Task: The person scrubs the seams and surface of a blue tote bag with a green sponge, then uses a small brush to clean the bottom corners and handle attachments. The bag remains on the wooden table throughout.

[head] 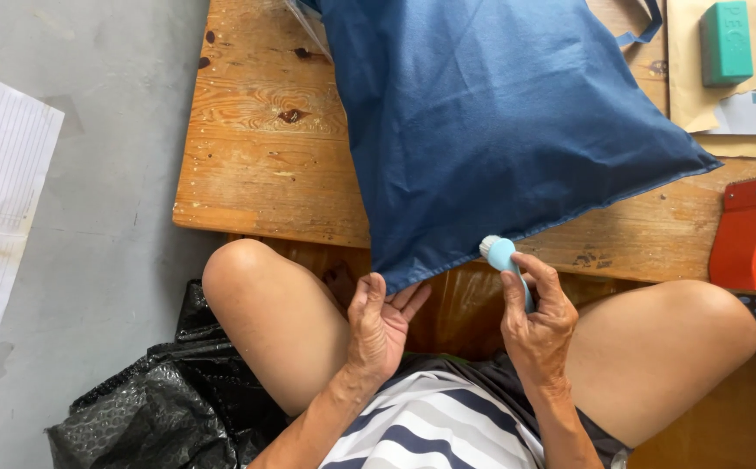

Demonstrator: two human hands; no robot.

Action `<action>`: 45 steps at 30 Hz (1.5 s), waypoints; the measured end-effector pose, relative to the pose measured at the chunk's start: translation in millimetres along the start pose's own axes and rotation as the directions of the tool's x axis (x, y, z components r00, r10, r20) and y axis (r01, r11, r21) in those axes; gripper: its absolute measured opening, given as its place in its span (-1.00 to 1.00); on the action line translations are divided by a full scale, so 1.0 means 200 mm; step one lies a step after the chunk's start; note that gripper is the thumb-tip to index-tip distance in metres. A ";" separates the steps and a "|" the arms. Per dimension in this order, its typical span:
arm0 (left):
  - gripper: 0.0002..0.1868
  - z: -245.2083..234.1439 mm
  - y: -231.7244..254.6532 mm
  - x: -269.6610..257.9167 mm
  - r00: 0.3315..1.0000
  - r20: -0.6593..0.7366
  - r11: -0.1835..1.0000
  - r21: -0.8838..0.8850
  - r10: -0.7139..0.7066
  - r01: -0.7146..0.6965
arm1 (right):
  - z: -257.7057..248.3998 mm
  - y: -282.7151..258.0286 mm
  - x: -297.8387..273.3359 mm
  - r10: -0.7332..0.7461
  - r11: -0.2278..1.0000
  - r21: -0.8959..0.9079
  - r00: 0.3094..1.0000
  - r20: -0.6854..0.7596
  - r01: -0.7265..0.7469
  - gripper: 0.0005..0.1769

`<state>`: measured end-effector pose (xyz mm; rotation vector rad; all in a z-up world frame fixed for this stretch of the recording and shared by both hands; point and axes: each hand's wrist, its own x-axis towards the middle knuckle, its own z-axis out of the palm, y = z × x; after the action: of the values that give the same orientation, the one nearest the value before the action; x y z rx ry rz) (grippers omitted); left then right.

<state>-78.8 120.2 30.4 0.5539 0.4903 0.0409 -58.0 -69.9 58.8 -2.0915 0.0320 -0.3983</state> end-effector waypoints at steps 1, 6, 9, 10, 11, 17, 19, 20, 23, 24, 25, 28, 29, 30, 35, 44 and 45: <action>-0.71 0.05 0.00 -0.01 1.000 0.002 1.000 0.003 -0.001 0.001 | 0.02 -0.02 0.00 0.001 1.000 0.001 1.000 -0.003 -0.001 -0.78; -0.90 0.12 -0.11 0.02 0.983 -0.068 0.982 -0.089 -0.173 0.167 | 0.15 -0.14 -0.02 -0.023 0.993 0.119 0.993 0.113 0.009 -0.80; -0.89 -0.26 -0.24 0.21 0.980 -0.167 0.993 -0.050 -0.110 0.103 | 0.18 -0.18 -0.11 0.078 0.950 0.264 0.947 0.311 -0.166 -0.80; -0.89 -0.17 -0.19 0.16 0.980 -0.166 0.993 -0.048 -0.111 0.104 | 0.16 -0.16 -0.10 0.079 0.950 0.265 0.948 0.310 -0.166 -0.80; -0.87 -0.08 -0.14 0.11 0.990 -0.104 0.995 -0.020 -0.096 0.095 | 0.15 -0.13 -0.09 0.099 0.958 0.236 0.962 0.256 -0.161 -0.77; -0.75 0.15 -0.01 0.00 0.998 0.067 0.998 0.061 -0.009 0.004 | 0.10 -0.08 0.02 -0.055 0.998 0.028 0.998 0.026 0.054 -0.81; -0.75 0.04 -0.06 0.04 0.997 0.077 0.996 0.094 -0.006 -0.002 | 0.14 -0.12 -0.02 -0.057 0.998 0.041 0.997 0.043 0.055 -0.83; -0.82 -0.05 -0.10 0.08 0.999 0.022 0.994 0.099 0.033 -0.035 | 0.17 -0.17 -0.05 -0.019 0.990 0.144 0.990 0.140 -0.002 -0.81; -0.94 -0.13 -0.11 0.13 0.991 -0.070 0.988 0.120 0.110 -0.101 | 0.19 -0.24 -0.08 0.007 0.963 0.260 0.967 0.254 -0.076 -0.79; -0.88 -0.12 -0.09 0.13 0.982 -0.110 0.981 0.136 0.152 -0.137 | 0.18 -0.25 -0.09 0.006 0.956 0.282 0.962 0.274 -0.086 -0.78; -0.88 -0.10 -0.06 0.13 0.983 -0.108 0.981 0.136 0.151 -0.136 | 0.17 -0.24 -0.08 0.007 0.956 0.282 0.962 0.272 -0.086 -0.78; -0.82 -0.01 -0.02 0.10 0.985 -0.163 0.994 0.105 0.060 -0.043 | 0.12 -0.17 -0.04 -0.002 0.974 0.222 0.985 0.172 -0.037 -0.75; -0.81 0.04 -0.02 0.09 0.990 -0.144 0.999 0.047 0.002 0.005 | 0.10 -0.13 -0.03 0.015 0.980 0.193 0.992 0.124 -0.039 -0.76; -0.79 0.08 -0.02 0.07 0.991 -0.124 0.998 -0.011 -0.057 0.056 | 0.09 -0.09 -0.03 0.032 0.986 0.163 0.996 0.078 -0.044 -0.77; -0.76 0.09 -0.11 0.15 0.988 -0.019 0.987 -0.030 -0.156 0.156 | 0.10 -0.08 0.02 -0.094 0.995 0.023 0.995 -0.034 0.095 -0.78; -0.71 -0.18 -0.22 0.23 0.998 0.006 0.992 0.111 -0.060 0.059 | 0.15 -0.11 -0.02 0.005 0.990 0.144 0.998 0.065 -0.014 -0.80; -0.68 -0.08 -0.17 0.18 0.997 0.056 0.993 0.116 -0.045 0.038 | 0.12 -0.05 0.00 -0.010 0.998 0.066 1.000 -0.023 0.012 -0.81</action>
<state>-57.2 106.1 -14.3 0.6552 0.4486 -0.0434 -52.8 -44.5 55.6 -2.0229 0.0206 -0.4240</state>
